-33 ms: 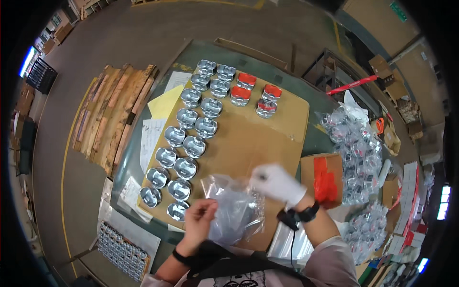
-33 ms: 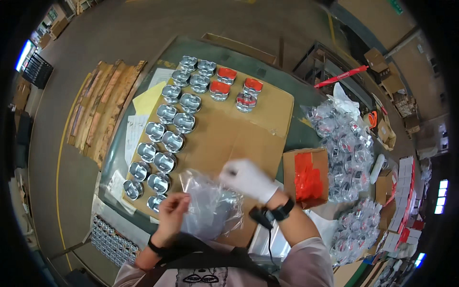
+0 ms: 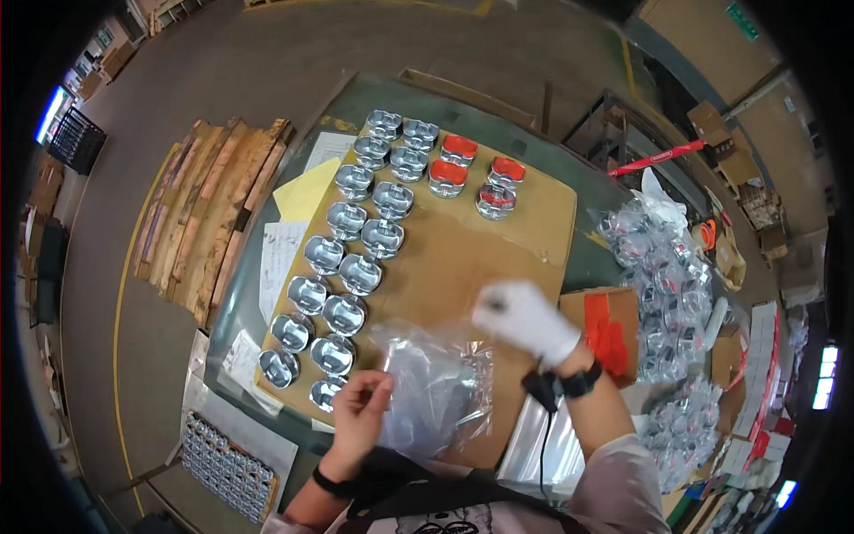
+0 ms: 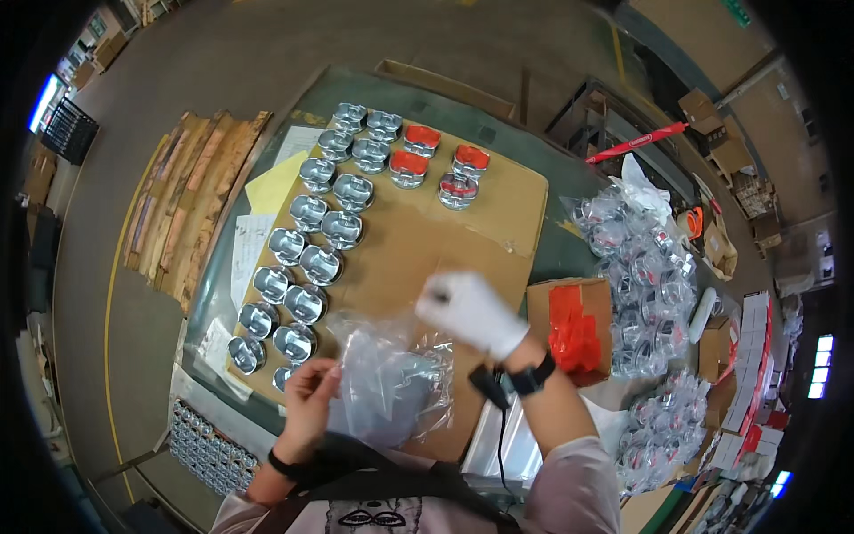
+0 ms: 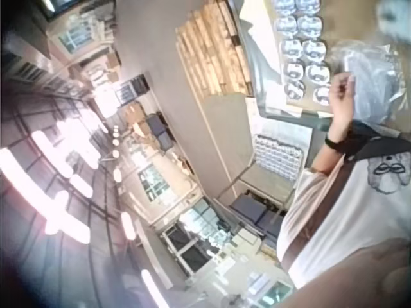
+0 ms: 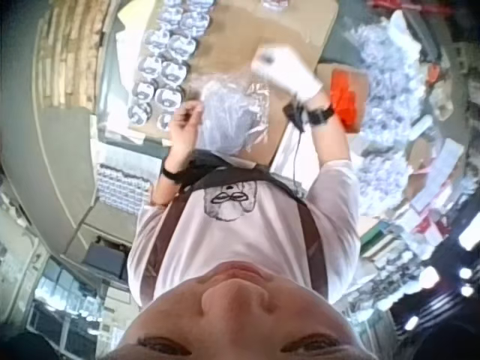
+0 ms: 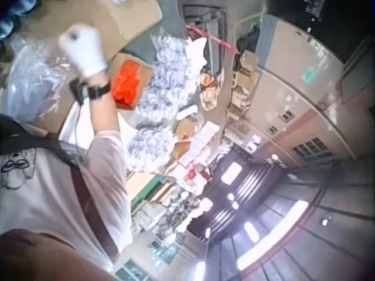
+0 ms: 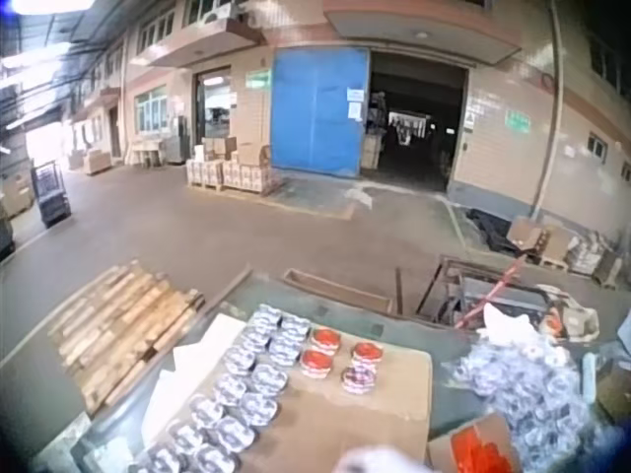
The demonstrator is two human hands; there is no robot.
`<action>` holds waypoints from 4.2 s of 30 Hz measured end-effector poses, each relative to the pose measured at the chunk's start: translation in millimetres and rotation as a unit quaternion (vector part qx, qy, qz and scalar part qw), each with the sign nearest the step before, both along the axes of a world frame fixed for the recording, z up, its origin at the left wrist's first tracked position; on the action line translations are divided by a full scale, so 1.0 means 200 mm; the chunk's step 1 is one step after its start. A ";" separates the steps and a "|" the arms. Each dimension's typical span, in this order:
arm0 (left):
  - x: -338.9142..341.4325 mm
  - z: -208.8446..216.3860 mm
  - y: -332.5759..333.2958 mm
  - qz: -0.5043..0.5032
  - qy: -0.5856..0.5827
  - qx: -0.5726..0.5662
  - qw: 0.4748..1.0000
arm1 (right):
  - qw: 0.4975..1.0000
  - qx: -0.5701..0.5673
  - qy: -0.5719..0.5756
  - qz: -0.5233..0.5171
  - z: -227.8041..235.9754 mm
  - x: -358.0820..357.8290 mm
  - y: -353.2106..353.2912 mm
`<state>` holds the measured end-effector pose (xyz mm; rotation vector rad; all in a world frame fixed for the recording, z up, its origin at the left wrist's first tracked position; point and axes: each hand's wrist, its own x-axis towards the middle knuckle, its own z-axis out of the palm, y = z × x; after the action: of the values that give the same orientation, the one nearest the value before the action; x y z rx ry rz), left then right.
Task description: The person places red rubber inserts into a grid of silver metal parts arranged on a cardboard sheet. They then pick up the assembled units one by one and place them into clear plastic bags for packaging.
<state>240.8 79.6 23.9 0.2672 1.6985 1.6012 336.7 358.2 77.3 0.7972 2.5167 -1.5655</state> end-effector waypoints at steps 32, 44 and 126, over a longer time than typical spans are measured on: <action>0.99 0.09 0.08 -0.387 0.345 0.089 0.851 | 0.880 -0.268 0.088 -0.382 -0.41 1.05 -0.93; 0.91 0.04 0.00 -0.377 0.359 0.035 0.853 | 0.840 -0.324 0.021 -0.434 -0.29 1.26 -0.95; 0.49 -0.34 0.21 -0.228 0.233 0.020 0.945 | 0.972 0.186 -0.104 -0.100 -0.43 0.76 -0.93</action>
<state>338.6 122.1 -43.8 1.0490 1.7704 1.2826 489.3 172.8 -8.1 1.2213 2.6708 -0.9897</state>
